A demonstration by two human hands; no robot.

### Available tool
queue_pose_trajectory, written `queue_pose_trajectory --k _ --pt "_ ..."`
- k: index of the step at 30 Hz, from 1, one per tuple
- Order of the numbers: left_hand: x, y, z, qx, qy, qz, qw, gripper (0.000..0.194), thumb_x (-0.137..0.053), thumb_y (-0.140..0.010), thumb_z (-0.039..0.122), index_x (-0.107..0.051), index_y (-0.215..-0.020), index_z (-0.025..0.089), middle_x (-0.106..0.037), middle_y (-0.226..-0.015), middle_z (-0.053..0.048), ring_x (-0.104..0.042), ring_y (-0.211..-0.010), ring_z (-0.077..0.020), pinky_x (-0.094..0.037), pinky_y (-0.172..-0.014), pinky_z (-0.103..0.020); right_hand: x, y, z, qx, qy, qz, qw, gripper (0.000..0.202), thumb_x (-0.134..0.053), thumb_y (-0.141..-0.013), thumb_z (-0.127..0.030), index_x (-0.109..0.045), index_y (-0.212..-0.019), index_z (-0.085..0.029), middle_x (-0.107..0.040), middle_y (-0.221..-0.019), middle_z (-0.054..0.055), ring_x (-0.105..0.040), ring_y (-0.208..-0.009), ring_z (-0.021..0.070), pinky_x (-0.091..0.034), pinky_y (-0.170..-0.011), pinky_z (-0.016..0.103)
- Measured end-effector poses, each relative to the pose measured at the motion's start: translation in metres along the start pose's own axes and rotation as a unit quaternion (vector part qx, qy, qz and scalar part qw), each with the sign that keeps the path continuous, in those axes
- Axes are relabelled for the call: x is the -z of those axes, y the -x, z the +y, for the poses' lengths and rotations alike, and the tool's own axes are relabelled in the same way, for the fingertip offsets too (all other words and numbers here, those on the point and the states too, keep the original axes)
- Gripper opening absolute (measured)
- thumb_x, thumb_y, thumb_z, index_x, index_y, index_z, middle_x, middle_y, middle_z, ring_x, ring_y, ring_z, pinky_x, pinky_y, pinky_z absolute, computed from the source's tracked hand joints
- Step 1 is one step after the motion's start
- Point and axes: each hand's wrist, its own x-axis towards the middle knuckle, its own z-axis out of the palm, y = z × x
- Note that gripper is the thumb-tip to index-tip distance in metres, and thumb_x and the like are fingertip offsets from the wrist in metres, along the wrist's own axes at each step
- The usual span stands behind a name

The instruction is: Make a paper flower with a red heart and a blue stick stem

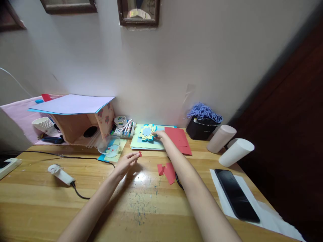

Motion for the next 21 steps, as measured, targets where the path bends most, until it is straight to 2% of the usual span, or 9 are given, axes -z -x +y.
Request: queue_pose_trajectory --k 4,5,7,12,14,16,18,20,21 --pt "-0.001 0.013 0.000 0.009 0.067 0.039 0.997 0.042 -0.081 -0.044 0.042 -0.070 -0.072 0.013 -0.064 -0.072 -0.004 -0.052 -0.058 -0.0060 -0.042 -0.061 -0.018 0.000 0.039 0.021 0.028 -0.097 -0.038 0.994 0.021 -0.054 -0.085 -0.025 -0.056 -0.102 -0.012 -0.060 -0.100 0.006 -0.060 -0.082 0.0139 -0.053 -0.069 0.030" --pt "0.000 0.018 0.001 0.009 0.069 0.044 0.997 0.040 -0.081 -0.044 0.041 -0.070 -0.071 0.013 -0.064 -0.073 -0.003 -0.053 -0.060 -0.0060 -0.043 -0.064 -0.018 0.000 0.054 0.030 0.034 -0.118 -0.048 0.991 0.015 -0.058 -0.082 -0.018 -0.057 -0.094 -0.011 -0.063 -0.094 0.007 -0.061 -0.078 0.0120 -0.053 -0.067 0.025" --pt "0.001 0.030 0.003 0.010 0.060 0.048 0.997 0.037 -0.081 -0.047 0.039 -0.071 -0.072 0.015 -0.066 -0.076 -0.004 -0.054 -0.064 -0.0068 -0.044 -0.069 -0.019 -0.001 0.085 0.053 0.036 -0.152 -0.074 0.985 0.014 -0.064 -0.074 -0.012 -0.057 -0.086 -0.011 -0.066 -0.087 0.006 -0.063 -0.075 0.0119 -0.053 -0.066 0.020" --pt "0.004 0.059 -0.002 0.027 0.001 0.064 0.998 0.037 -0.077 -0.054 0.043 -0.072 -0.077 0.014 -0.069 -0.079 -0.007 -0.055 -0.063 -0.0096 -0.046 -0.068 -0.022 -0.015 0.155 0.112 0.001 -0.190 -0.116 0.975 0.033 -0.070 -0.065 -0.019 -0.049 -0.091 -0.015 -0.066 -0.085 0.006 -0.066 -0.077 0.0171 -0.054 -0.070 0.028" --pt "0.007 0.066 -0.012 0.039 -0.012 0.077 0.996 0.037 -0.076 -0.055 0.044 -0.072 -0.077 0.015 -0.069 -0.081 -0.007 -0.054 -0.061 -0.0089 -0.046 -0.065 -0.021 -0.019 0.171 0.127 -0.010 -0.159 -0.128 0.979 0.038 -0.069 -0.065 -0.023 -0.045 -0.094 -0.017 -0.064 -0.087 0.006 -0.065 -0.078 0.0186 -0.054 -0.070 0.032" --pt "0.009 0.069 -0.023 0.048 -0.009 0.092 0.995 0.037 -0.076 -0.055 0.044 -0.072 -0.076 0.015 -0.070 -0.083 -0.007 -0.053 -0.060 -0.0083 -0.046 -0.064 -0.021 -0.019 0.180 0.134 0.021 -0.067 -0.125 0.990 0.038 -0.066 -0.068 -0.029 -0.044 -0.097 -0.018 -0.062 -0.089 0.006 -0.064 -0.080 0.0201 -0.053 -0.072 0.036" --pt "0.010 0.071 -0.032 0.054 -0.005 0.107 0.993 0.036 -0.076 -0.054 0.045 -0.072 -0.074 0.014 -0.070 -0.083 -0.008 -0.053 -0.059 -0.0081 -0.046 -0.063 -0.020 -0.015 0.186 0.132 0.106 0.062 -0.079 0.989 0.040 -0.063 -0.069 -0.035 -0.046 -0.101 -0.018 -0.058 -0.098 0.009 -0.060 -0.089 0.0227 -0.049 -0.079 0.039" --pt "0.009 0.073 -0.038 0.058 0.000 0.116 0.992 0.036 -0.076 -0.054 0.044 -0.072 -0.074 0.014 -0.069 -0.082 -0.008 -0.053 -0.058 -0.0081 -0.045 -0.061 -0.020 -0.012 0.190 0.124 0.200 0.162 -0.012 0.966 0.043 -0.061 -0.071 -0.039 -0.049 -0.107 -0.019 -0.051 -0.111 0.011 -0.054 -0.100 0.0246 -0.045 -0.085 0.040" --pt "0.008 0.075 -0.040 0.057 0.004 0.115 0.992 0.036 -0.076 -0.055 0.044 -0.072 -0.074 0.013 -0.069 -0.080 -0.008 -0.053 -0.058 -0.0081 -0.045 -0.060 -0.020 -0.013 0.192 0.119 0.232 0.183 -0.001 0.955 0.042 -0.058 -0.074 -0.041 -0.050 -0.109 -0.020 -0.049 -0.112 0.011 -0.054 -0.100 0.0238 -0.044 -0.085 0.038"
